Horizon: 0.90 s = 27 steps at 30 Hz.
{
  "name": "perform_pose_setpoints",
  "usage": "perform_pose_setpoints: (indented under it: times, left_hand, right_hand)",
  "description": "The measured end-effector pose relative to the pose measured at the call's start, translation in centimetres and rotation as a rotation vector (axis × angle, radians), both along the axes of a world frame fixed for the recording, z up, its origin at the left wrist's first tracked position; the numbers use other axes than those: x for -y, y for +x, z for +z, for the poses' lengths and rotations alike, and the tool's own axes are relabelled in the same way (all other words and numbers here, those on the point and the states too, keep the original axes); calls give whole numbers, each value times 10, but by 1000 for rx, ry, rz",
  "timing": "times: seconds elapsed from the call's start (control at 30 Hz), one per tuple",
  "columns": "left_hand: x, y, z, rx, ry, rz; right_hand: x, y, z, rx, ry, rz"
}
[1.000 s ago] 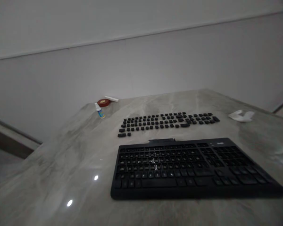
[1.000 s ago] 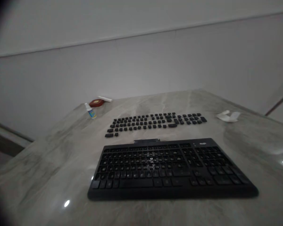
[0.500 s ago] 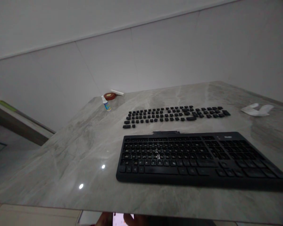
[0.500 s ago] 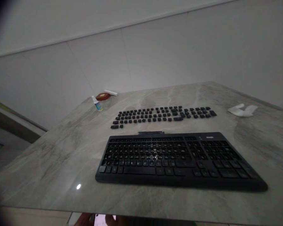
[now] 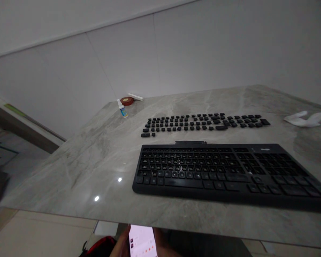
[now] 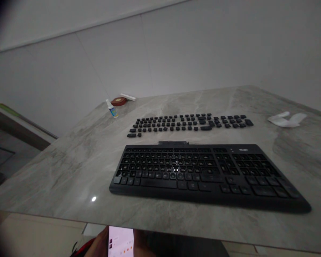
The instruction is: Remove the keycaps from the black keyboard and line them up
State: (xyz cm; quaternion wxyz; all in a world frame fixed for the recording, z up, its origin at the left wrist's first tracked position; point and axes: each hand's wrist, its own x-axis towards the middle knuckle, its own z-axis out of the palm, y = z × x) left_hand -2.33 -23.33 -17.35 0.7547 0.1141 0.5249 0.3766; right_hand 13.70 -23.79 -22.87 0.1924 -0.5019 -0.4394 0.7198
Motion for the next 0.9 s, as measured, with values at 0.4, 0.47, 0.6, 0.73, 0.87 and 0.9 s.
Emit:
perform_pose_setpoints:
  times: [0.4,0.47,0.6,0.73,0.87,0.9]
  left_hand:
    - [6,-5,-28,175,72,-21]
    - [5,-6,-29,177,85,-35]
    - [2,-5,-27,174,63,-45]
    - [4,-3,-25,162,66,-8]
    - [7,-6,-25,199,60,-14]
    - [8,-6,-26,219,69,-16]
  right_hand:
    - [2,19,6,-42,-11,69]
    - [4,19,9,-44,-22,68]
    - [5,15,15,-2,-41,-13]
    - [5,11,16,-9,-24,-54]
    - [5,11,9,-42,7,-113]
    - [5,11,7,-57,0,-126]
